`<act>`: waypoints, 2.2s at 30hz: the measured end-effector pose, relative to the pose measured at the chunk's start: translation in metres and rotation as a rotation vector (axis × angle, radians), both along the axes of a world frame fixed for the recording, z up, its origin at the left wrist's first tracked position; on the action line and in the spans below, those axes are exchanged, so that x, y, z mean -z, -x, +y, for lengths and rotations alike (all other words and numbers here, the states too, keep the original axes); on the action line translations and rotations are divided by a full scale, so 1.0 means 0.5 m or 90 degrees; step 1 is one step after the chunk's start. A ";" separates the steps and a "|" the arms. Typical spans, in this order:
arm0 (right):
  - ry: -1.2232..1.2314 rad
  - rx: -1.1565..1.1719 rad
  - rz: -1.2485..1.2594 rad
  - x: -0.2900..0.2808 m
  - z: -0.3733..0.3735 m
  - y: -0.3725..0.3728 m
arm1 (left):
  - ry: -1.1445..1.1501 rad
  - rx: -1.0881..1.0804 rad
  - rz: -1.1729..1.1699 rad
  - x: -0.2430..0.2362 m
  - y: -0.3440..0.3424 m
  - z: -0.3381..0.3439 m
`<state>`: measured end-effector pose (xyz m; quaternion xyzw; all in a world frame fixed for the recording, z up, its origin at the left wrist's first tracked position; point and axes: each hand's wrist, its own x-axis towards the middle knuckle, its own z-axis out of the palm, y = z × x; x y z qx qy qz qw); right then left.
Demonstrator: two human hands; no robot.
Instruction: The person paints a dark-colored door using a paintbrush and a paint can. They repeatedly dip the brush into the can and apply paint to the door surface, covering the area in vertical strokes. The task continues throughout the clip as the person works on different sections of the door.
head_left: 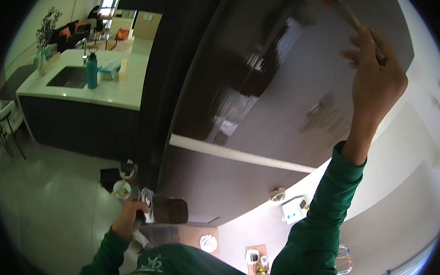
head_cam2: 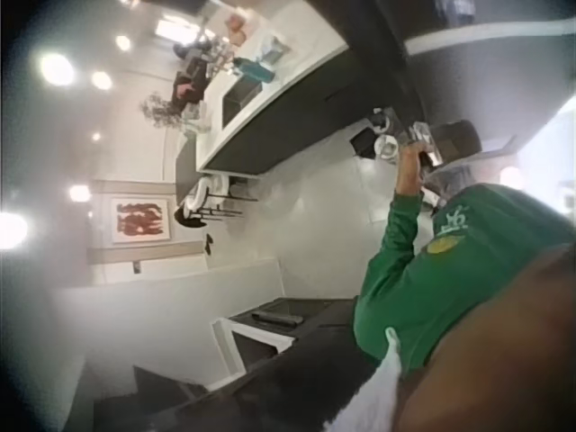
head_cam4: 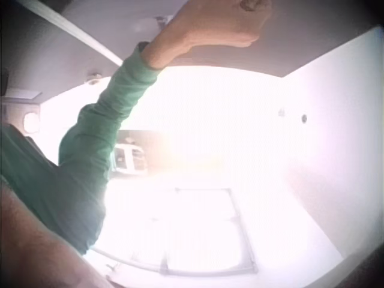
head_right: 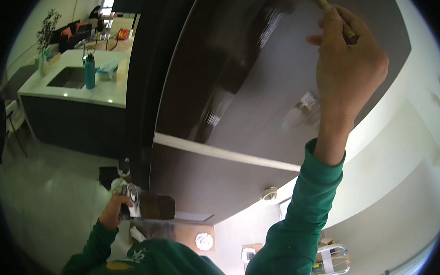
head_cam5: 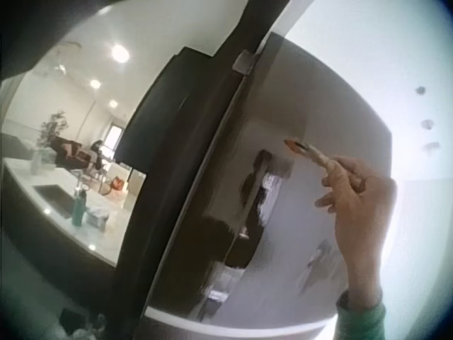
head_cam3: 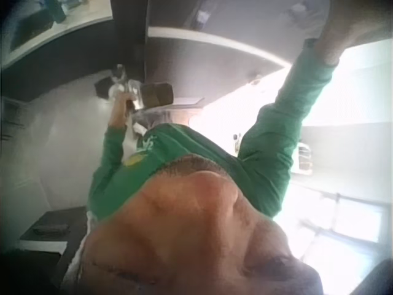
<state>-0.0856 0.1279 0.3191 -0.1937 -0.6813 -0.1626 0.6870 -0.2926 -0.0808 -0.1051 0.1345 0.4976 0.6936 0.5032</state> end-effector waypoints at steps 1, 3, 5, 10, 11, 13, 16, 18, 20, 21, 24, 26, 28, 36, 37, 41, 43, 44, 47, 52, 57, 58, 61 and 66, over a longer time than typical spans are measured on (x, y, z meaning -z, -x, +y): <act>-0.050 -0.012 -0.010 0.010 0.019 0.008 | -0.006 -0.011 0.001 0.019 0.008 0.004; -0.091 0.046 -0.047 0.050 0.057 0.011 | 0.029 0.003 0.008 0.037 0.006 0.000; -0.116 0.187 -0.094 0.053 0.063 -0.008 | 0.036 0.016 0.004 0.013 -0.005 0.012; 0.029 0.111 -0.191 0.272 0.074 -0.003 | 0.082 -0.022 -0.032 -0.033 -0.017 0.006; 0.065 0.131 -0.214 0.318 0.057 0.002 | 0.085 -0.028 -0.031 -0.017 -0.013 0.005; 0.058 0.109 -0.251 0.393 0.047 -0.017 | 0.079 -0.025 -0.022 -0.010 -0.017 0.006; 0.112 0.027 -0.280 0.480 0.043 -0.023 | 0.077 -0.033 -0.020 -0.015 -0.015 0.010; 0.237 0.010 -0.325 0.505 0.015 -0.034 | 0.099 -0.028 -0.032 -0.024 -0.014 0.016; 0.365 -0.054 -0.342 0.498 -0.003 -0.047 | 0.099 -0.027 -0.043 -0.022 -0.011 0.013; 0.427 -0.084 -0.349 0.489 -0.012 -0.053 | 0.097 -0.025 -0.048 -0.019 -0.010 0.015; 0.554 -0.092 -0.392 0.445 -0.031 -0.052 | 0.076 -0.007 -0.040 0.004 -0.003 0.018; 0.602 -0.102 -0.426 0.437 -0.026 -0.044 | 0.095 -0.025 -0.038 0.012 -0.003 0.017; 0.642 -0.115 -0.451 0.432 -0.002 -0.029 | 0.111 -0.036 -0.041 0.009 -0.006 0.018; 0.489 -0.117 -0.477 0.454 0.082 0.031 | 0.096 -0.022 -0.040 0.005 -0.006 0.018; 0.456 -0.116 -0.469 0.455 0.088 0.032 | 0.101 -0.011 -0.045 0.010 -0.002 0.017; 0.450 -0.092 -0.407 0.435 0.055 0.021 | 0.101 0.012 -0.066 0.020 0.008 0.009; 0.556 -0.062 -0.401 0.428 0.016 0.014 | 0.098 0.001 -0.069 0.017 0.004 0.010; 0.551 -0.082 -0.409 0.437 0.019 0.019 | 0.102 -0.015 -0.069 0.009 -0.003 0.012; 0.509 -0.107 -0.422 0.479 0.050 0.027 | 0.097 -0.009 -0.062 0.003 -0.004 0.015; 0.420 -0.063 -0.401 0.448 0.082 0.038 | 0.115 -0.008 -0.060 0.002 -0.004 0.015; 0.399 -0.080 -0.316 0.336 0.066 0.037 | 0.098 -0.004 -0.043 0.017 -0.001 0.015; 0.377 -0.092 -0.300 0.318 0.068 0.034 | 0.106 -0.021 -0.052 0.016 -0.003 0.016; 0.337 -0.060 -0.267 0.253 0.057 0.024 | 0.104 -0.016 -0.064 0.031 -0.003 0.016; 0.221 -0.059 -0.214 0.139 0.043 0.026 | 0.048 0.054 -0.046 0.087 0.025 0.008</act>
